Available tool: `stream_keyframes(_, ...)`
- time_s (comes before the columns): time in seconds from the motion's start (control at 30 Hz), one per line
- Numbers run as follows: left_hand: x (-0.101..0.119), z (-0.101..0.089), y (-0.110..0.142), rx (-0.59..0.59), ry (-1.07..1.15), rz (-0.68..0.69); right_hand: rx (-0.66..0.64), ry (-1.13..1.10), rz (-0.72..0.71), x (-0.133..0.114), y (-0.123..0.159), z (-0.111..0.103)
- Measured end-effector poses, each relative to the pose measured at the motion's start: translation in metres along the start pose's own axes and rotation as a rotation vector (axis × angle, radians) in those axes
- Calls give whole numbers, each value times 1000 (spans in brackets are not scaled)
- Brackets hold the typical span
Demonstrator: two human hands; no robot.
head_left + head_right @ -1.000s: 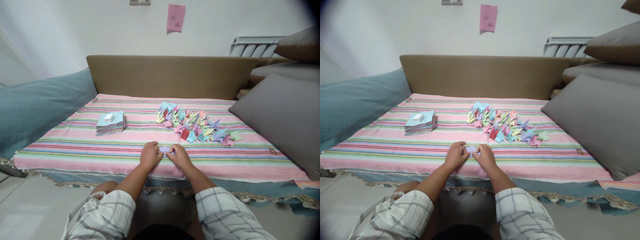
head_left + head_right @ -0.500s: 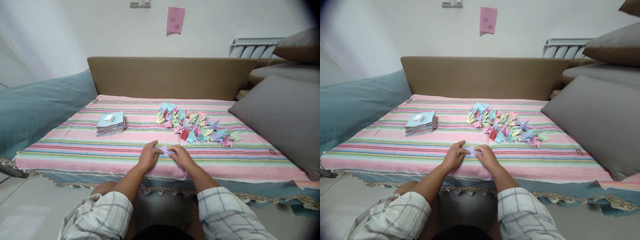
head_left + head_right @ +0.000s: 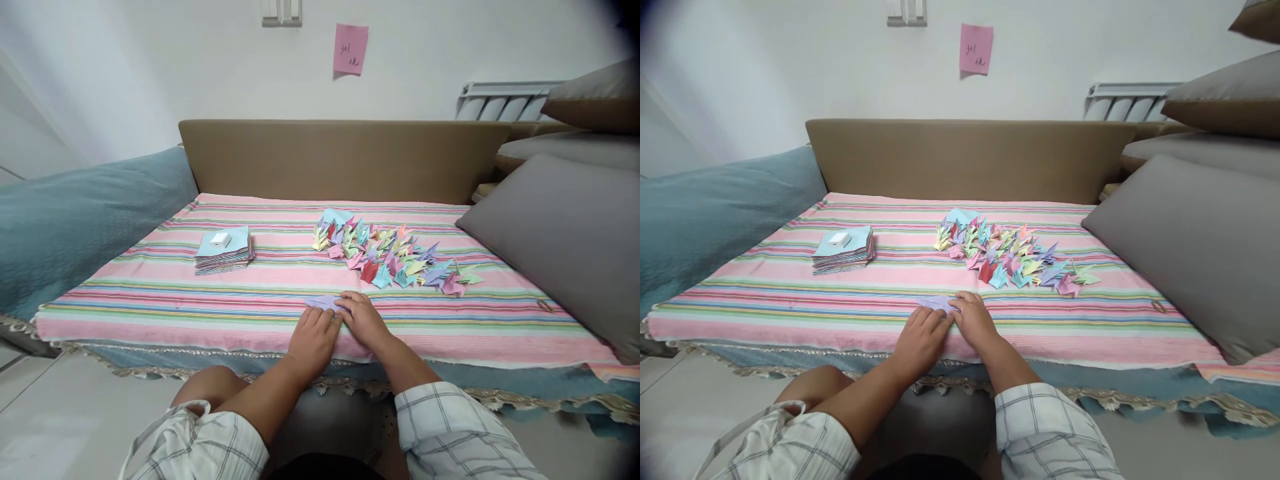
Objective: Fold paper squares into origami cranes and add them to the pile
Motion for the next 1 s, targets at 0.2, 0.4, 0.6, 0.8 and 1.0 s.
stream_keyframes(0.2, 2, 5, 1, -12, 6, 12, -30, 45, -19, -7, 1, -6)
stream_keyframes(0.4, -10, -2, -2, -9, 152, -63, -47, -19, -3, -18, 7, -12)
stream_keyframes(0.6, -19, -5, -9, -12, 251, -120, -133, -43, -49, -23, 10, -6)
stream_keyframes(0.8, -26, 0, -13, 11, 212, -57, -10, -7, -95, -12, 6, -9)
stream_keyframes(1.0, -39, -4, -14, -23, 228, 63, -31, 46, -186, -7, 5, -18)
Point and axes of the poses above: each hand's wrist, its own y-axis away from the middle knuckle, its own z-axis out of the palm, x = y × z, the point moved 1 cm from there along -y, towards the middle knuckle, and after that the axes turned 3 degrees about -x, right-handed, at the moved point
